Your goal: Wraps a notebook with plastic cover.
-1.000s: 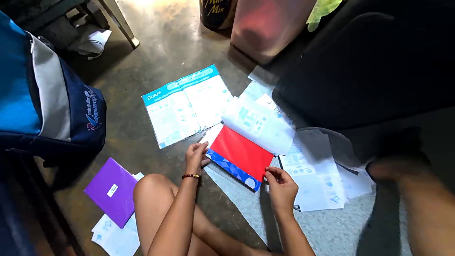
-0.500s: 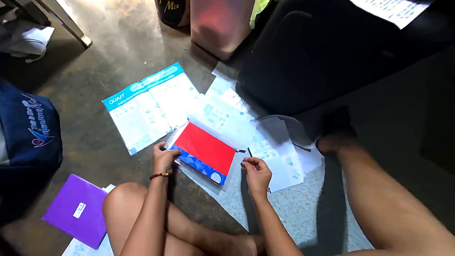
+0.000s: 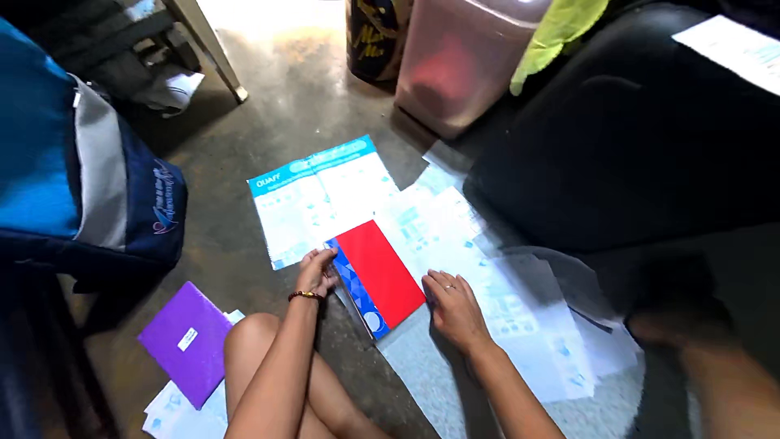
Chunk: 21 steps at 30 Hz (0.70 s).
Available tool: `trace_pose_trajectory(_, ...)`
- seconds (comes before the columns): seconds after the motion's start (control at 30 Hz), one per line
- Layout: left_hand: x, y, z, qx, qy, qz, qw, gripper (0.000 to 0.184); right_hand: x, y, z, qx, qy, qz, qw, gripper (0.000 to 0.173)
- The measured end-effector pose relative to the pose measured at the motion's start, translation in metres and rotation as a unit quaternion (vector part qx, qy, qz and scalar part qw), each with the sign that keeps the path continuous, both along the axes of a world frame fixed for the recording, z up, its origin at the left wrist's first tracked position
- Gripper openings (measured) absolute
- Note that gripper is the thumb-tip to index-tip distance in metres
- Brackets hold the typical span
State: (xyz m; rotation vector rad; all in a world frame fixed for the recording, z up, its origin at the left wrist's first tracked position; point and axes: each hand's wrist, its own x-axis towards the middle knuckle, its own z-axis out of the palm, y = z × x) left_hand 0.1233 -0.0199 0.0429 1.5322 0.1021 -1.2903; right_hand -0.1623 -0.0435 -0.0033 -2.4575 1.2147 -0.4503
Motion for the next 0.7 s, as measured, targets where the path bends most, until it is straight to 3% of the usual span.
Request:
trace_pose_trajectory(0.17,-0.031,0.034,0.0,0.029,-0.007,-0.023,0.999,0.062,0.0,-0.005,-0.005,-0.017,0.001,0.016,1.0,0.05)
trace_pose_trajectory(0.3,-0.049,0.039,-0.004,0.015,-0.015,-0.005,1.0,0.033,0.004,-0.006,-0.005,-0.047,-0.007,0.043,0.998,0.06)
trace_pose_trajectory(0.4,-0.041,0.036,0.0,-0.005,-0.052,-0.046,0.998,0.029,0.007,-0.008,0.002,-0.061,0.0,0.101,0.993,0.074)
trace_pose_trajectory(0.7,0.009,0.008,0.017,0.004,-0.103,-0.191,0.976,0.028,0.022,0.008,0.009,-0.009,-0.012,0.152,0.988,0.063)
